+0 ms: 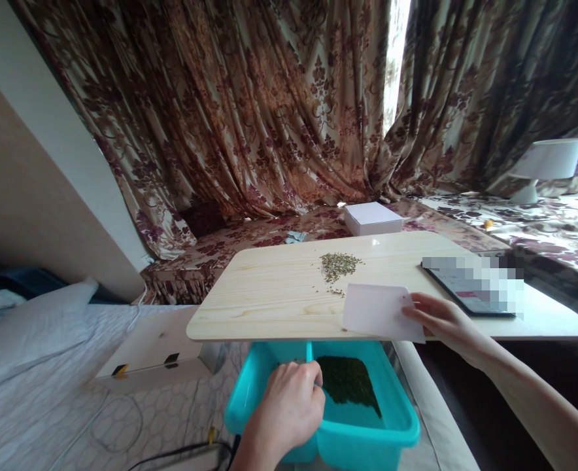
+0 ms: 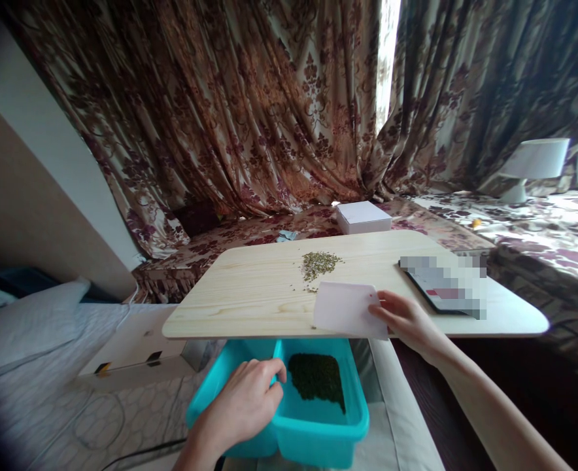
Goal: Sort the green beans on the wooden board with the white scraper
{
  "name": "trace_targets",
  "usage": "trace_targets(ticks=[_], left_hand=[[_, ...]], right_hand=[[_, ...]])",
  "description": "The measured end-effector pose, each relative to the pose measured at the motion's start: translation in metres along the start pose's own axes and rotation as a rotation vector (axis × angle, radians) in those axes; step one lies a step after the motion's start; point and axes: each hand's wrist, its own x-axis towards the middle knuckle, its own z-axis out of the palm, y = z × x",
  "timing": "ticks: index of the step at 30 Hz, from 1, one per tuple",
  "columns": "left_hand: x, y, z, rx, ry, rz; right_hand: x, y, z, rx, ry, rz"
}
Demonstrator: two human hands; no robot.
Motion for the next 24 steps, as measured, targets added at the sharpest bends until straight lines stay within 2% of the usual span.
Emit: trace_targets(ticks=[2, 6, 8, 15, 24], left_hand=[[0.000, -0.001, 0.001, -0.002, -0.002, -0.002], [0.000, -0.002, 0.003, 0.000, -0.001, -0.006], [0.001, -0.002, 0.004, -0.002, 0.002, -0.009], [0.001, -0.002, 0.005, -0.002, -0.001, -0.014], [0.002, -0.004, 0.008, -0.001, 0.001, -0.020]], right_hand=[[0.002, 0.000, 0.000, 0.002, 0.029, -0.027], [0.020, 0.003, 0.001, 0.035, 0.312, -0.151], [0.030, 0.004, 0.005, 0.032, 0.392, -0.174], [0.037, 0.005, 0.021, 0.035, 0.463, -0.131], [0.037, 0.006, 0.025, -0.007, 0.466, -0.098]])
